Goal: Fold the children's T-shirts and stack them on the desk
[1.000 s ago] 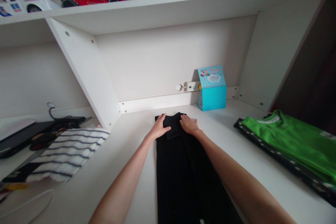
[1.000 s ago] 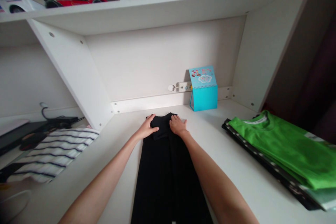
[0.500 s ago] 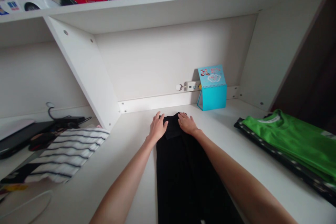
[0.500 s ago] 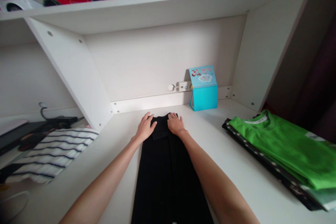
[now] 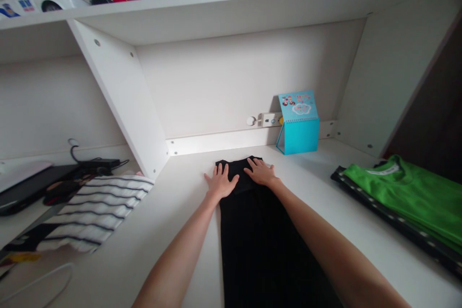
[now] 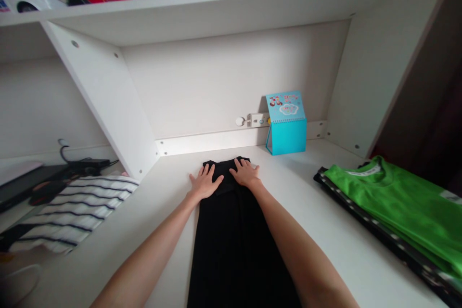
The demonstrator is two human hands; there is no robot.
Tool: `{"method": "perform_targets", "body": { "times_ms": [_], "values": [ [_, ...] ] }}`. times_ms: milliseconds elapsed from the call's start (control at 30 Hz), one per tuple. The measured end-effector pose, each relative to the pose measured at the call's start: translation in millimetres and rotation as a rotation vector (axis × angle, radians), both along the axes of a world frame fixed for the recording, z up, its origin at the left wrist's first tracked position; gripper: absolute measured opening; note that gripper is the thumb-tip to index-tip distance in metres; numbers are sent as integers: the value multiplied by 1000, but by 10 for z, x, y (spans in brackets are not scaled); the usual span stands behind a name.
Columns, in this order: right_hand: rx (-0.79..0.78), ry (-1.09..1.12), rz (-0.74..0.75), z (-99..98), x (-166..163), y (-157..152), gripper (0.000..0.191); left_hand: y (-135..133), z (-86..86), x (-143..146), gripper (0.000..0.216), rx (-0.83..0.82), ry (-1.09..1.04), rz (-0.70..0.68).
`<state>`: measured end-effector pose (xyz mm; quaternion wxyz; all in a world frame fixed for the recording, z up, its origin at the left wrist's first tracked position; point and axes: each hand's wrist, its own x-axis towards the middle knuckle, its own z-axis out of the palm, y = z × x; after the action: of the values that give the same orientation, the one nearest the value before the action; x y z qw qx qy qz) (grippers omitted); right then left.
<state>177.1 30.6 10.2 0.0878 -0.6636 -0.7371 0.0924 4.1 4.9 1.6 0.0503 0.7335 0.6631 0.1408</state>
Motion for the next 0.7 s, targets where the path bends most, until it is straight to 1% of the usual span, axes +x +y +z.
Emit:
{"method": "perform_targets", "body": {
  "times_ms": [167,267,333,400,433,500,567,633,700],
  "values": [
    [-30,-4,-34,-52,15,58,66,16,1,-5,81,-40,-13,49],
    [-33,-7,-6,-12,38,42,67,29,-2,-9,80,-45,-23,38],
    [-34,-9,25,49,57,-45,69,36,-5,-12,81,-43,-24,34],
    [-41,-13,71,112,91,-237,71,40,-4,-13,81,-42,-18,35],
    [-50,-15,107,137,118,-383,73,40,-1,-13,81,-43,-14,36],
    [-62,-14,205,165,202,-780,76,39,8,-12,80,-45,-8,34],
    [-52,5,329,157,324,-1295,78,34,22,-10,79,-50,-8,32],
    [-11,40,463,115,471,-1861,75,24,38,-8,78,-56,-10,34],
    [71,70,592,47,619,-2388,72,6,59,-4,78,-63,-17,38]
  ]
}}
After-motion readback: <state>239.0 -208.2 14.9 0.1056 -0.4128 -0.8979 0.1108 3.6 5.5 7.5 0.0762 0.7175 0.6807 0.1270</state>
